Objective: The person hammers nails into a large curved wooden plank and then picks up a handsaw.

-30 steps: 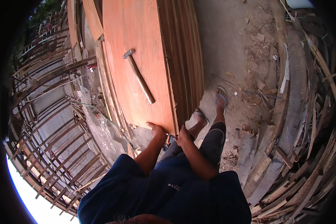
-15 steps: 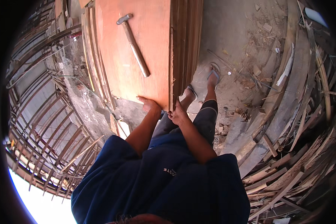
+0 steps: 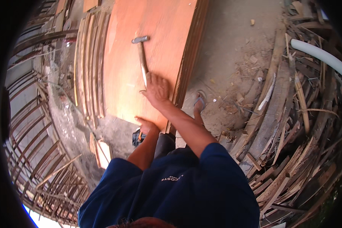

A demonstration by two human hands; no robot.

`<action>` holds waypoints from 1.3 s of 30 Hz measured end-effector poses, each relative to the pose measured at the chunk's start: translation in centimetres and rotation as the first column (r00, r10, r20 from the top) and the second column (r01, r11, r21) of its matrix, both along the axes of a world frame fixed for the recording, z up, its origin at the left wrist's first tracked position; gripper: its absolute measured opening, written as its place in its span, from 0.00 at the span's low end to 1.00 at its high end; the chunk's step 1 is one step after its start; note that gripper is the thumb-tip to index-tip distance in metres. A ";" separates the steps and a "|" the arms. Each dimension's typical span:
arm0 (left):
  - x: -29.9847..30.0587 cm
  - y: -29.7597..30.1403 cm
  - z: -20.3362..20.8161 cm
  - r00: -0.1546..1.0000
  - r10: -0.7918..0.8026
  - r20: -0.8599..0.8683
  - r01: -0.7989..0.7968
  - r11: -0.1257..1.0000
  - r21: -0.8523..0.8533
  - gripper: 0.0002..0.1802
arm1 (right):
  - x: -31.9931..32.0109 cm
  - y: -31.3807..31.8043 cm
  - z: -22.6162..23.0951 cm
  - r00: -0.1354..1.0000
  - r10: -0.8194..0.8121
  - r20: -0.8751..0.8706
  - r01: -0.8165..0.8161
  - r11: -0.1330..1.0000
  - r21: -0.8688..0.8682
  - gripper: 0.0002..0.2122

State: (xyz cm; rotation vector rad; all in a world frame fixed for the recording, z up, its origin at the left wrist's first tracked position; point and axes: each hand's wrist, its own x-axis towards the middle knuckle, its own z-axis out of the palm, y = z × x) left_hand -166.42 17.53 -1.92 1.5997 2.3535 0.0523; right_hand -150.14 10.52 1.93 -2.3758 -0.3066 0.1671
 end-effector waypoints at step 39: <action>-0.5 0.6 -0.1 0.999 -0.031 0.026 0.033 0.998 -0.059 0.59 | 14.2 -17.3 1.7 0.865 -0.501 0.004 0.461 0.800 0.384 0.20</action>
